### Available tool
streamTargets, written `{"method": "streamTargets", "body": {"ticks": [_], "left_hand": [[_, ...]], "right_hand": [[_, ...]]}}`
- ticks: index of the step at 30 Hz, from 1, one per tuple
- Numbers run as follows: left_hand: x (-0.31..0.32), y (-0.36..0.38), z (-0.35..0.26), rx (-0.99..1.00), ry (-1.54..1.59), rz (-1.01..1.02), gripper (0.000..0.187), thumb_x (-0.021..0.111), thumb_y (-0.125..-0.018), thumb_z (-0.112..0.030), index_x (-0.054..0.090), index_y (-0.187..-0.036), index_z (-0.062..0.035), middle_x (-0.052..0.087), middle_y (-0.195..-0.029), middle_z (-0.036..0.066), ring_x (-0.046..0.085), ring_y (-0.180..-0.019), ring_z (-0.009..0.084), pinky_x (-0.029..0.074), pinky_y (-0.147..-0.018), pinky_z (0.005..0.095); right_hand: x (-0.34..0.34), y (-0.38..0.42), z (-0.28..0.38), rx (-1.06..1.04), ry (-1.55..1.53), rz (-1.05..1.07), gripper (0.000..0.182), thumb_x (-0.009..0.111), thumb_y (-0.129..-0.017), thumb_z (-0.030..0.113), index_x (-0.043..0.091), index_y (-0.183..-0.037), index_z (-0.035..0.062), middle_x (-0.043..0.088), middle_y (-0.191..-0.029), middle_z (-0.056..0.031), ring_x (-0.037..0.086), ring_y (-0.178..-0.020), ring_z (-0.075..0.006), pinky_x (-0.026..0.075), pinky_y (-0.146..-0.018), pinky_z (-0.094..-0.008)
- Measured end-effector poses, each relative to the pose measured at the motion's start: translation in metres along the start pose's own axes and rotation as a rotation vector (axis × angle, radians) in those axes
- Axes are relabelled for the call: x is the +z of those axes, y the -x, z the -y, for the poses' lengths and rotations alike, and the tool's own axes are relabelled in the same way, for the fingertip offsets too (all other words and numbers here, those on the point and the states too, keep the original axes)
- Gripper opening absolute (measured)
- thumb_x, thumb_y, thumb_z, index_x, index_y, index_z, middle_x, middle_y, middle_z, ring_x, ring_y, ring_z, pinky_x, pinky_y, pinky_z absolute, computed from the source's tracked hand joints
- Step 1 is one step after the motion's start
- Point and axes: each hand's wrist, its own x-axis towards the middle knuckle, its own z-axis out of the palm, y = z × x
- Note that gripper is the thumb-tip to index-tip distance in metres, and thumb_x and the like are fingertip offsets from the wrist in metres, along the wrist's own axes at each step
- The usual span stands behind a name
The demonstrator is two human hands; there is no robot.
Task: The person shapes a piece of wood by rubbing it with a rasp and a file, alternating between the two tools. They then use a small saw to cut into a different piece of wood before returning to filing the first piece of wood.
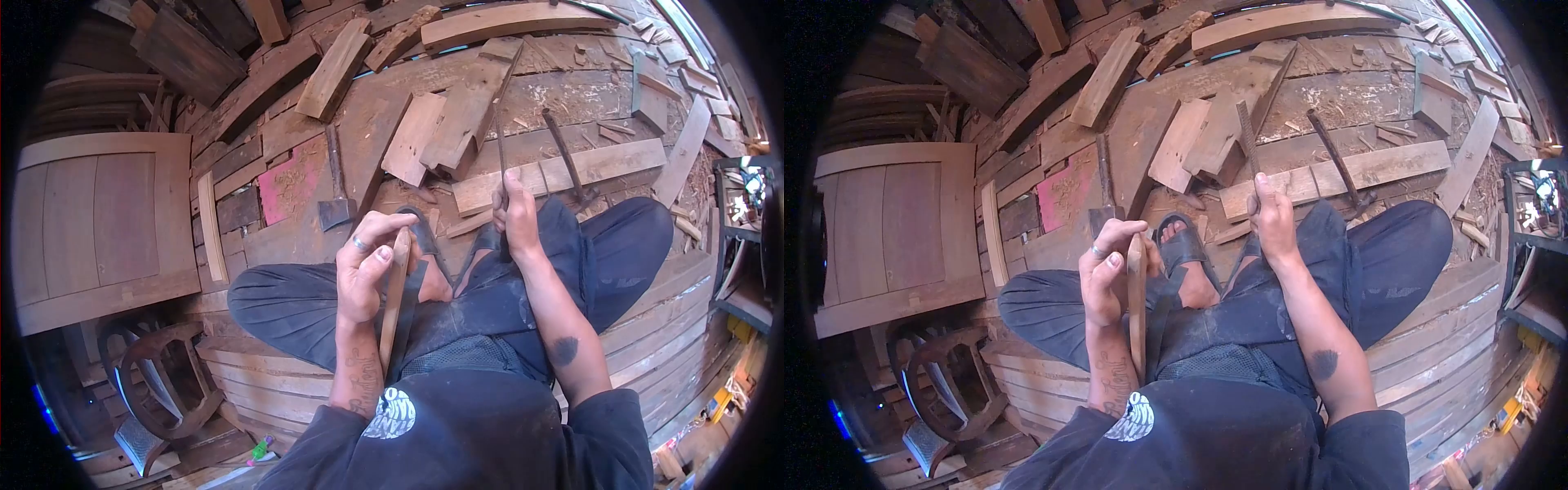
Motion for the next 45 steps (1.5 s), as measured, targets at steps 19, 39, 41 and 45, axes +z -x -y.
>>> {"method": "streamTargets", "body": {"ticks": [19, 39, 41, 45], "left_hand": [[-0.011, 0.003, -0.028, -0.146, -0.314, 0.112, 0.075, 0.083, -0.087, -0.016, 0.049, -0.153, -0.0001, 0.07, -0.114, 0.013, 0.068, -0.107, 0.0229, 0.052, -0.099, 0.0397], [-0.023, 0.003, -0.016, -0.122, -0.162, 0.185, 0.06, 0.063, -0.101, -0.026, 0.048, -0.153, -0.001, 0.059, -0.137, 0.02, 0.063, -0.121, 0.0286, 0.052, -0.102, 0.0434], [-0.03, 0.0, -0.006, -0.005, -0.295, 0.202, 0.069, 0.065, -0.099, -0.034, 0.045, -0.155, 0.0006, 0.056, -0.142, 0.024, 0.062, -0.123, 0.0335, 0.054, -0.1, 0.0456], [-0.018, -0.001, -0.006, -0.022, -0.084, 0.074, 0.07, 0.063, -0.1, -0.043, 0.046, -0.154, -0.0015, 0.047, -0.153, 0.024, 0.058, -0.13, 0.0354, 0.052, -0.101, 0.0473]], "right_hand": [[0.0, -0.003, -0.006, -0.023, 0.057, 0.058, 0.061, 0.049, -0.111, 0.049, 0.051, -0.065, 0.0087, 0.04, -0.055, 0.0047, 0.036, -0.048, -0.0064, 0.024, -0.046, -0.0269], [0.003, -0.002, -0.006, -0.061, 0.086, 0.035, 0.06, 0.05, -0.111, 0.046, 0.051, -0.064, 0.0088, 0.042, -0.057, 0.0051, 0.037, -0.05, -0.0055, 0.026, -0.048, -0.0268], [0.003, -0.001, -0.005, -0.058, 0.083, 0.027, 0.06, 0.05, -0.111, 0.046, 0.051, -0.064, 0.0087, 0.042, -0.057, 0.005, 0.037, -0.051, -0.0057, 0.026, -0.048, -0.0269], [0.001, -0.002, -0.004, -0.072, 0.081, 0.039, 0.06, 0.05, -0.111, 0.046, 0.052, -0.065, 0.0084, 0.042, -0.057, 0.0047, 0.038, -0.051, -0.006, 0.027, -0.049, -0.0268]]}}
